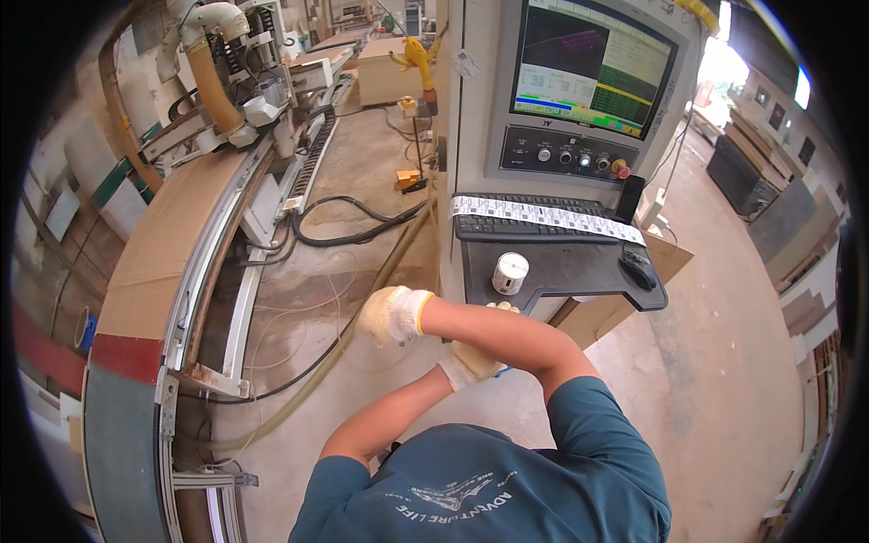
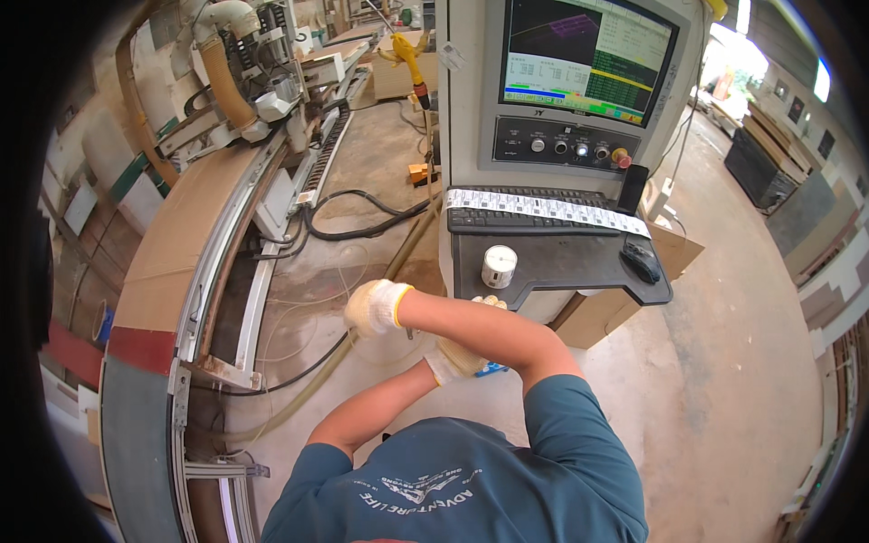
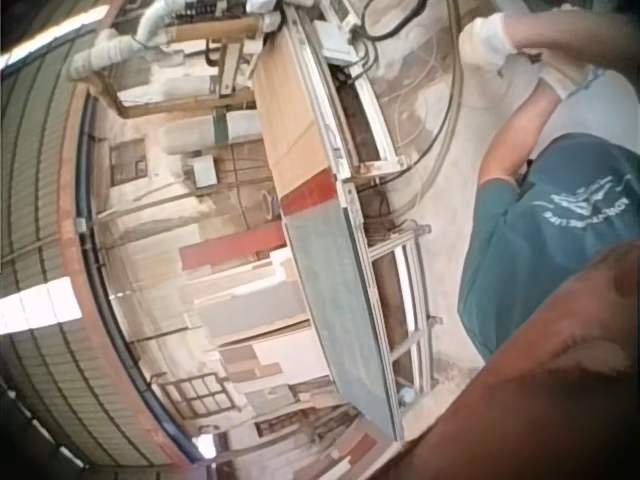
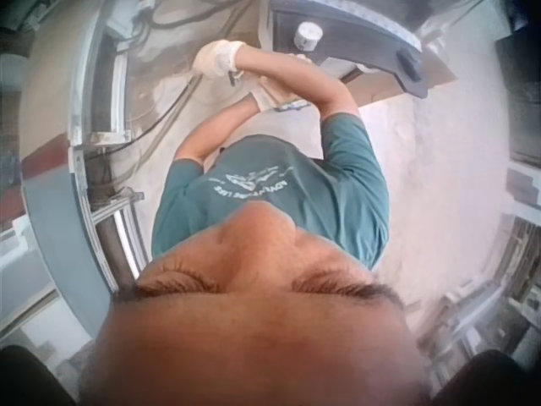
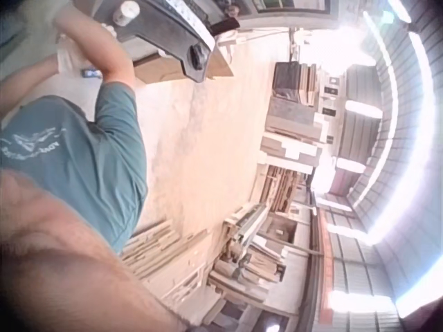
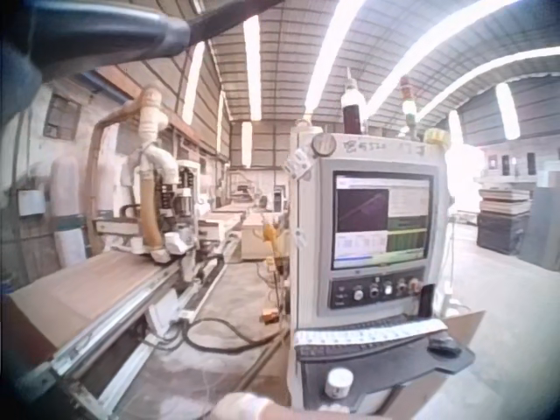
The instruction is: The person operates a CNC machine in a workshop, using a handheld device to control the machine and then manually lifting and placing large wooden boards onto the machine bed. The person also interacts with the machine's control panel and handles a printed label.
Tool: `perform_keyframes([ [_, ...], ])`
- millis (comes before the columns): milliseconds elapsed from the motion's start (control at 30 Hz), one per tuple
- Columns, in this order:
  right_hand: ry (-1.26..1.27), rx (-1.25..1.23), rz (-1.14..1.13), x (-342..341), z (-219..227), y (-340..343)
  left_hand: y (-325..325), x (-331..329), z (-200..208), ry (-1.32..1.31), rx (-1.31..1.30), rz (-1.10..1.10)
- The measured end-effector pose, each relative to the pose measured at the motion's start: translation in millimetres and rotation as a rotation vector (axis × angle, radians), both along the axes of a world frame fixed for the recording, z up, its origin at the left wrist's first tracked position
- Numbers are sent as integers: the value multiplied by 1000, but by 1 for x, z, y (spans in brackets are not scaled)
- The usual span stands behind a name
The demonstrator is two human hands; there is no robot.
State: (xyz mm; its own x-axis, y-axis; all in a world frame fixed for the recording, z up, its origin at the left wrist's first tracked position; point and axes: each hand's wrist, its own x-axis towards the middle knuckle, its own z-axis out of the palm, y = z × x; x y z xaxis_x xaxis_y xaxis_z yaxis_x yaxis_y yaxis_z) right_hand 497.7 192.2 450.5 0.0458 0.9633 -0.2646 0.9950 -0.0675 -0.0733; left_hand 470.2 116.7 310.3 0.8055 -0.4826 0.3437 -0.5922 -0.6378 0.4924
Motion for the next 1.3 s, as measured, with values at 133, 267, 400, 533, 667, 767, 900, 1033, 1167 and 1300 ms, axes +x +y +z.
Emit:
perform_keyframes([
  [133, 5, -34, 3, 38, -14, 6, -5, 9, -32, 437, -490, -67],
  [267, 43, -30, 29, 63, -31, 10, -9, 13, -63, 293, -539, 62],
  [400, 139, -191, -12, 69, -32, 0, -11, 25, -88, -170, -218, 165],
  [533, 289, -77, 36, 60, -12, -13, -13, 38, -110, -241, 96, 208],
  [667, 321, -129, -70, 55, 2, -19, -12, 39, -123, 278, -735, -71],
  [767, 390, -173, -135, 57, -2, -15, -13, 37, -121, -270, -93, 152],
  [900, 231, -107, -22, 67, -21, -9, -16, 35, -114, -46, -366, 35],
  [1033, 289, -86, -22, 77, -35, -6, -13, 38, -112, -214, -374, -53],
  [1167, 227, -72, -62, 81, -36, -7, -8, 42, -113, -40, -113, -52],
  [1300, 306, -47, -89, 79, -28, -8, -11, 43, -114, -238, -231, -89],
])
